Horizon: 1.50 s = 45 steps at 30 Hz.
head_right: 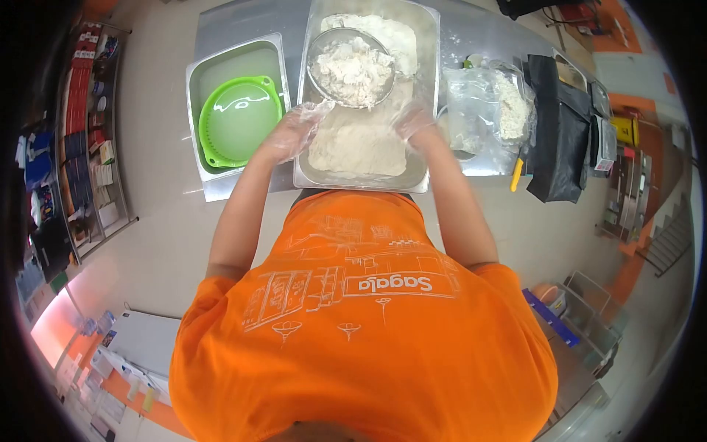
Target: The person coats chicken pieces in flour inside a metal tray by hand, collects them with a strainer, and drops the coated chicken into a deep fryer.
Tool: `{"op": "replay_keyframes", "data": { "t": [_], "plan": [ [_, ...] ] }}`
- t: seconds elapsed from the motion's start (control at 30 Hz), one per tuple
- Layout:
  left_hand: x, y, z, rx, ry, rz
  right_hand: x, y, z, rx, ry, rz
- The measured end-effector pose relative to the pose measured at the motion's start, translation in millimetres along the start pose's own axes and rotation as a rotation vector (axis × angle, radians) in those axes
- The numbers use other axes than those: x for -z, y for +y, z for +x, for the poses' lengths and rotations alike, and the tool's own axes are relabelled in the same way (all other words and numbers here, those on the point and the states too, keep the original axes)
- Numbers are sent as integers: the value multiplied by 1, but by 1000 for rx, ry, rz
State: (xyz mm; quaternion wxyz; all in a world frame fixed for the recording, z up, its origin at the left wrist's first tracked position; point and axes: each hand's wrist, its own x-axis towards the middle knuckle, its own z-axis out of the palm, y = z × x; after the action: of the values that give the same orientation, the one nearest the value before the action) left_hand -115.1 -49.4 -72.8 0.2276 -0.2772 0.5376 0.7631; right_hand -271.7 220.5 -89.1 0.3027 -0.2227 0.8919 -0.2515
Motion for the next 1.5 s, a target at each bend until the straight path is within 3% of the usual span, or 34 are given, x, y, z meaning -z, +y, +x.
{"op": "replay_keyframes", "data": {
  "t": [0.03, 0.1, 0.17, 0.2, 0.27, 0.3, 0.37, 0.47, 0.5, 0.57, 0.63, 0.7, 0.77, 0.83, 0.93, 1.07, 1.13, 1.23, 1.33, 1.43, 1.47, 1.5],
  "plan": [
    [1, 1, 0, 12, -12, -10, -7, -11, -2, -130, -60, -32],
    [-1, 7, -4, 35, -22, -8, -59, 17, 5, 185, 132, -305],
    [-6, 17, -13, 57, -8, -1, -81, 44, 12, 273, 107, -465],
    [-8, 15, -13, 3, 9, -54, -74, 41, 16, 204, -8, -477],
    [-10, 4, -9, -100, 42, -162, -59, 40, 14, -1, -132, -4],
    [-8, -1, -5, -97, 23, -141, -21, 4, -4, -133, -137, 473],
    [-1, -7, 4, -89, -20, -93, 4, -14, -14, -149, -95, 672],
    [3, -8, 3, -26, -35, -122, 22, 5, 15, 288, 20, 14],
    [5, -9, 3, -28, -38, -106, 28, 9, 19, 492, 69, -77],
    [6, -9, 5, -35, -43, -77, 23, 14, 20, 535, 0, -380],
    [5, -8, 3, -62, -50, -97, 12, 13, 7, 189, -236, -783],
    [2, -4, -1, -69, -41, -124, -77, 112, 62, 100, -30, -733],
    [-4, -1, -3, -67, -3, -175, -113, 61, 77, -213, 189, -412],
    [-6, 0, -5, -44, 25, -212, -108, -23, 61, -211, 47, -475],
    [-10, 4, -12, -36, 50, -205, -122, -56, 45, 201, -229, -757],
    [-14, 3, -21, -79, 42, -195, -128, -31, 0, 202, -326, -446],
    [-23, 7, -31, -30, 97, -210, -114, -22, -6, 316, -428, -509],
    [-26, 1, -44, -45, 118, -268, -87, -14, -8, 315, -374, -450],
    [-34, 7, -64, -77, 142, -320, -66, -1, 7, 342, -416, -694],
    [-46, 7, -82, -54, 159, -347, -48, 1, 15, 349, -250, -623],
    [-46, 7, -86, -72, 159, -347, -44, -3, 15, 511, -355, -820],
    [-47, 7, -90, -95, 160, -344, -53, -13, 16, 456, -348, -765]
  ]
}}
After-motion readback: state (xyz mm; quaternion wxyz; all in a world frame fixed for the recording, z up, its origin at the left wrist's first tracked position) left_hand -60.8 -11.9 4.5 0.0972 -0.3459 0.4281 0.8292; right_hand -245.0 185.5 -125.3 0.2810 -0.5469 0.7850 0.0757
